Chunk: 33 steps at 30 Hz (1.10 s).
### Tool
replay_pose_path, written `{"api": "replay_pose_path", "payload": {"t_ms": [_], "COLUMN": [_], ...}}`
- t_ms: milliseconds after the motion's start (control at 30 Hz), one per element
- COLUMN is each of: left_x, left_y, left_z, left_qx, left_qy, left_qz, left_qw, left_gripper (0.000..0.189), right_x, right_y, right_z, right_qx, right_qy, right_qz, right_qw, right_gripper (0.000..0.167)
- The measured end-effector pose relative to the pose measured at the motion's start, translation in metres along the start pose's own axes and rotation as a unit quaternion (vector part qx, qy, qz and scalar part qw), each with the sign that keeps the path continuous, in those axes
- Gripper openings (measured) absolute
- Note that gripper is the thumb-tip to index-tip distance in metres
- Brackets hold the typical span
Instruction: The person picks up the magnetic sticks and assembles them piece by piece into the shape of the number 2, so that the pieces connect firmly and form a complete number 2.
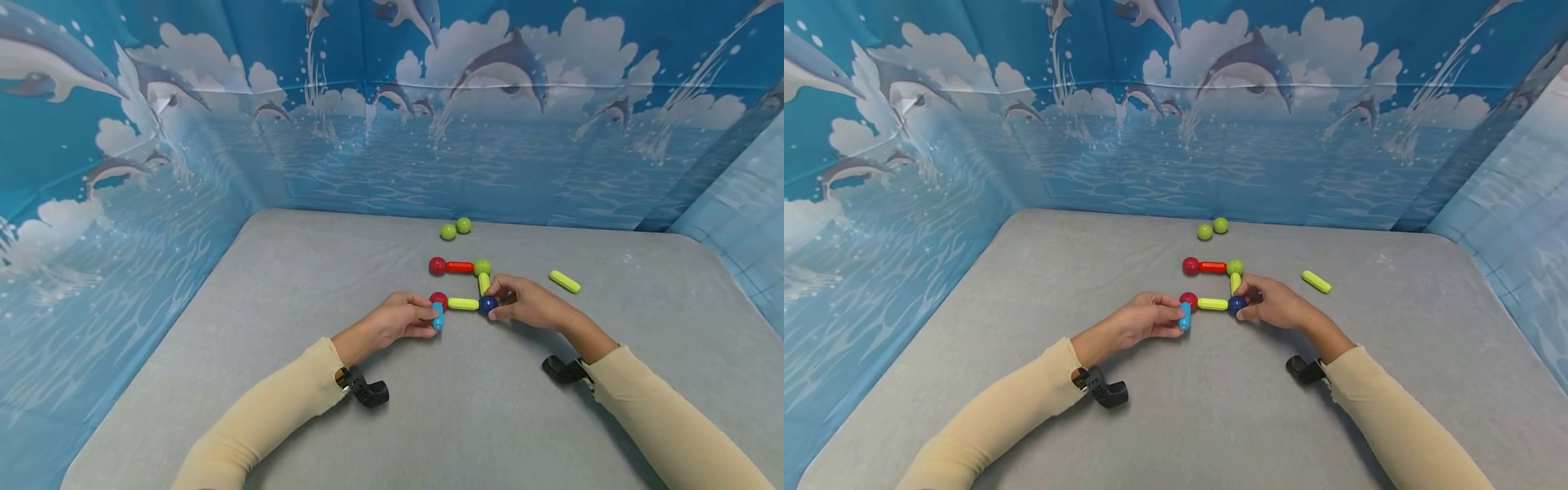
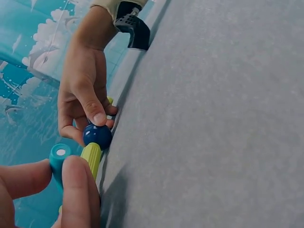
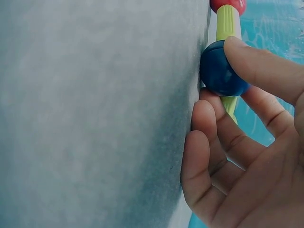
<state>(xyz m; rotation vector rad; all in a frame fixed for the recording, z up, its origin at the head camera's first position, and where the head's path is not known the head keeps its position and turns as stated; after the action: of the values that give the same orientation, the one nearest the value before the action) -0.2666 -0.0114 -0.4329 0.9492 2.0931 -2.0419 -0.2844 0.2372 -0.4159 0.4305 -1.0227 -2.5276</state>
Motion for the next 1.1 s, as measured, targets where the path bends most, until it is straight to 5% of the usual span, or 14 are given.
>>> {"api": "replay_pose_path", "payload": {"t_ms": [267,667,867,967,1100], "left_x": [0.001,0.002,0.001,0.002,0.007], "left_y": [0.001,0.003,0.002,-0.004,-0.017], "left_z": [-0.002,0.0,0.009,0.02,0.035], "left_qx": [-0.011,0.007,0.065,0.129,0.229], "left_qy": [0.008,0.004,-0.017,-0.038,-0.067], "left_qz": [0.018,0.013,-0.02,-0.072,-0.146], "left_qw": [0.9997,0.9999,0.9976,0.9883,0.9601], "left_gripper": [0.011,0.023,0.02,0.016,0.016], "right_x": [0.0,0.0,0.001,0.001,0.002], "right_y": [-0.001,-0.002,-0.003,-0.003,-0.002], "right_z": [-0.001,0.001,0.001,0.001,0.0], "right_qx": [0.002,-0.002,-0.003,-0.004,-0.005], "right_qy": [0.0,-0.001,0.0,0.001,0.002], "right_qz": [0.001,-0.002,0.001,0.002,0.0], "right_qw": [1.0,1.0,1.0,1.0,1.0], "right_gripper": [0.026,0.027,0.027,0.027,0.027]}}
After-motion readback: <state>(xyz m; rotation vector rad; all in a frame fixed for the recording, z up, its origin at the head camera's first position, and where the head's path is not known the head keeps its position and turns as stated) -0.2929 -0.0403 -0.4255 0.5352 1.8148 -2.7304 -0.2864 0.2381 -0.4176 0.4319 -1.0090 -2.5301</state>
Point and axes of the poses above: each hand's wrist, its own x-axis towards the middle knuckle, its own z-axis out of the back of the hand, y = z × x, the point moved 3 cm from there along x, towards the middle knuckle
